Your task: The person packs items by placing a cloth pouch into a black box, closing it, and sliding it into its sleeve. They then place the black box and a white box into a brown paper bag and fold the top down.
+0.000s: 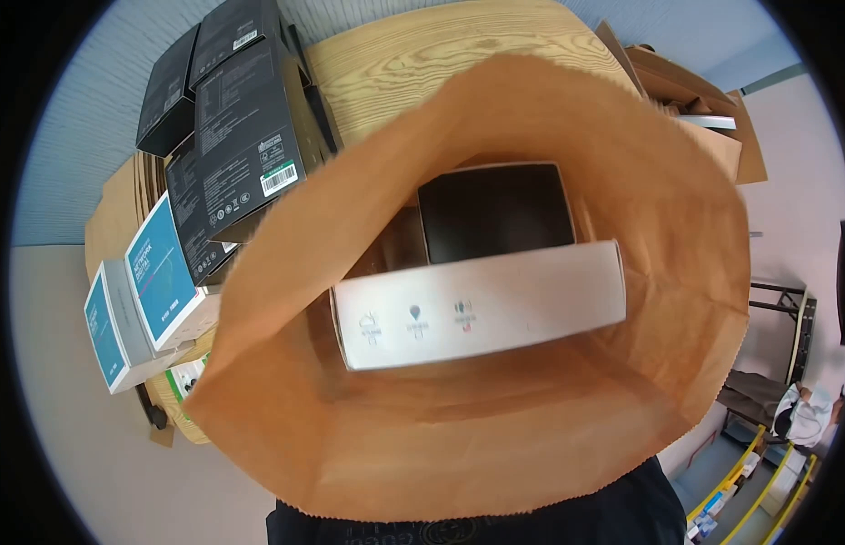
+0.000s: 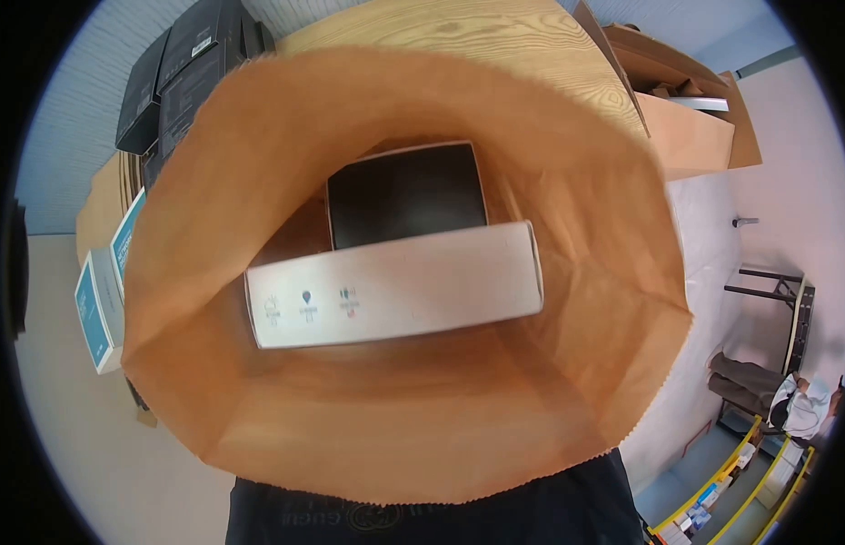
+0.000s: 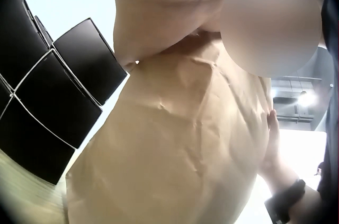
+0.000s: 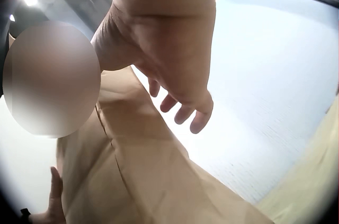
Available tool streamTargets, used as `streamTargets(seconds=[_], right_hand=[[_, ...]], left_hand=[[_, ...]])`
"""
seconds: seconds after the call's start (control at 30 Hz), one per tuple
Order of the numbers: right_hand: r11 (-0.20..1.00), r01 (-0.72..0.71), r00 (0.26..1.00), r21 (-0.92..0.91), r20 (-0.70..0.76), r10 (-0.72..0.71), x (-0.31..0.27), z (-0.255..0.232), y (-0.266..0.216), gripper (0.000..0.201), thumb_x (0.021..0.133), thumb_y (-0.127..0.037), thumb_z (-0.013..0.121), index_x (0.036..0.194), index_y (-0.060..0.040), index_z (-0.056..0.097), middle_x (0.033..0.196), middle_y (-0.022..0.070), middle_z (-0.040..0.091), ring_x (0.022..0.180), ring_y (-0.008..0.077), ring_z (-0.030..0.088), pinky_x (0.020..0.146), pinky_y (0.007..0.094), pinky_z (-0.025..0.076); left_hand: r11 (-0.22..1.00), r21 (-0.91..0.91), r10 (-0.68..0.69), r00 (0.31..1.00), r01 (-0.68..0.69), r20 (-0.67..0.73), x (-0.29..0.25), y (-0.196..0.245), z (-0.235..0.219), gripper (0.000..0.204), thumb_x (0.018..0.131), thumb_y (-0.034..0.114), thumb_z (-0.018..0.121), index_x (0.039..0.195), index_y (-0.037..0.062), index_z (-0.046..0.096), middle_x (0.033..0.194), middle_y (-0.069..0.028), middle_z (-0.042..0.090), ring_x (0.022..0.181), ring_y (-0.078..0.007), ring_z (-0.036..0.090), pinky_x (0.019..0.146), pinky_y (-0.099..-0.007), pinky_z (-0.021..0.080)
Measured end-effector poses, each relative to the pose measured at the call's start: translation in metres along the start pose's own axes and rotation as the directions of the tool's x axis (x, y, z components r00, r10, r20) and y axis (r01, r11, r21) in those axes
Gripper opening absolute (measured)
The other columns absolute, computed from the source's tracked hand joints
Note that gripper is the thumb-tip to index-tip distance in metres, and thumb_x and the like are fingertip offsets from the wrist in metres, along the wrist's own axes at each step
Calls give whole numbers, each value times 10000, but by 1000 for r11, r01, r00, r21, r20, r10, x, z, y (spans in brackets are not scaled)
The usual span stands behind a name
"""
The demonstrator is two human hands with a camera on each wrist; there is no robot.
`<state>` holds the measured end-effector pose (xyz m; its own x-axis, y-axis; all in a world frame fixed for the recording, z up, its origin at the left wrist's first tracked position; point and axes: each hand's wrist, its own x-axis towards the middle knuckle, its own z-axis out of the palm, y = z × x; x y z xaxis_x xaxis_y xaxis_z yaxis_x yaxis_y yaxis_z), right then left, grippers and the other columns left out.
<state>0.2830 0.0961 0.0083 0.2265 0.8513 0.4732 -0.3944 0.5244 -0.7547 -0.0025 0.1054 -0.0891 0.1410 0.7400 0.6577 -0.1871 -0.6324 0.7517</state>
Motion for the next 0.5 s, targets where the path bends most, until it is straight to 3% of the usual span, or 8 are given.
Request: streamTargets(seconds=[0.07,0.37,0.5], right_hand=[[1000,-22,1000,-15,-8,22,-21,-43,4,300,1053,-238,570,1251,-20,629,1007,92,673,949,287,641,932,496,537],[990,-120,993,-78,-16,119,-31,-29,15,292,1047,-224,577,1243,-14,633,1019,100,680,956,287,647,932,483,540],[980,-161,987,-117,-22,159,-33,-26,20,288,1045,-218,580,1239,-12,635,1024,103,683,959,287,650,932,477,541]], left_hand=[[998,-60,-4,1000,3,-20,3,-8,-2,600,841,356,731,1234,2,447,1294,-238,501,1290,-468,499,1108,-577,358],[949,-313,-22,991,-20,-130,1,-24,-16,175,999,157,647,1044,25,542,1204,-197,601,1282,-451,577,1137,-581,385],[960,-278,-8,986,-38,-164,7,-2,-6,202,1028,132,611,909,62,462,1079,-175,589,1180,-428,620,1104,-620,400]])
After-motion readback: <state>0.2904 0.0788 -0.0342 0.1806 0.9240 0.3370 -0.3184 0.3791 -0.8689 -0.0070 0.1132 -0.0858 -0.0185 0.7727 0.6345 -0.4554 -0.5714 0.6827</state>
